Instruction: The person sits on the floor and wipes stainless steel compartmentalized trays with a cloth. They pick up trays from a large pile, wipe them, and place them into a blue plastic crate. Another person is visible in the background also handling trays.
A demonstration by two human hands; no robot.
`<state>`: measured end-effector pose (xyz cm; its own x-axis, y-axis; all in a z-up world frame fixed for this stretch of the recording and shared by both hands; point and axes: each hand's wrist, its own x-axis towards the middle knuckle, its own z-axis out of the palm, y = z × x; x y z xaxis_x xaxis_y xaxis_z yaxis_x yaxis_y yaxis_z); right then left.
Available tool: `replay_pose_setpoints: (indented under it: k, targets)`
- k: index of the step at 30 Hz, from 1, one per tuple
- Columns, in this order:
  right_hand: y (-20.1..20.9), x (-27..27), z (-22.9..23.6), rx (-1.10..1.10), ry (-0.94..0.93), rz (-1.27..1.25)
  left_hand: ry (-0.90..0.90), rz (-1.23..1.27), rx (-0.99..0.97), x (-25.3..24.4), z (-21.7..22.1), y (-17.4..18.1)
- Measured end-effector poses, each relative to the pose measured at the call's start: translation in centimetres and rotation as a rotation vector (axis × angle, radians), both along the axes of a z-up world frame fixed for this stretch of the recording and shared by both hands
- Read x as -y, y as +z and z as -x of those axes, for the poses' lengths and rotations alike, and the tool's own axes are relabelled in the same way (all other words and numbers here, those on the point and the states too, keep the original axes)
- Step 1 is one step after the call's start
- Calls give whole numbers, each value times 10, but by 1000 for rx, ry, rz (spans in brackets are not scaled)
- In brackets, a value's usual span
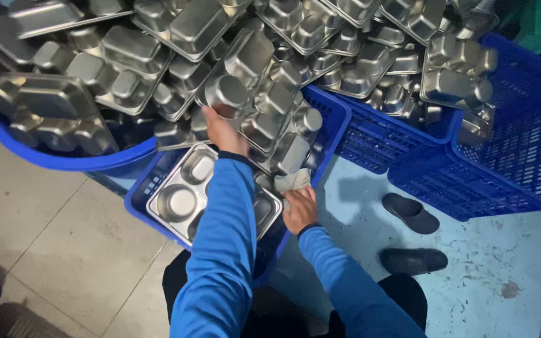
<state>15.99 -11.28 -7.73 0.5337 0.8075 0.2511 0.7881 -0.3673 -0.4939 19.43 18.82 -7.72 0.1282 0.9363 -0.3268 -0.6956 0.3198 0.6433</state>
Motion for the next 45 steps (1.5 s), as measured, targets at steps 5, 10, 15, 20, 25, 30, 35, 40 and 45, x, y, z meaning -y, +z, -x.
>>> replay_pose_setpoints:
  k: [5,10,15,20,25,30,35,40,45]
  targets:
    - [-13,-22,-26,-352,-100,321,60,-131,-20,71,26,42]
    - [27,36,-59,-1750,-306,-660,-71,-370,-267,122,78,80]
    - [102,88,-46,-1492,-14,-522,-208,-579,-492,182,95,96]
    - [189,57,-12,-203,277,-477,-415,-1038,-363,251,112,129]
    - [147,30,14,-21,-346,-572,-549,-848,-452,272,114,128]
    - [100,42,25,-740,-470,-739,-605,-937,-656,285,122,112]
    - [97,71,61,-371,-355,-561,-596,-947,-581,275,119,111]
    - [132,109,81,332,-58,-159,-605,-494,-181,259,121,129]
    - [147,103,61,98,-148,-72,-599,-584,-204,266,127,114]
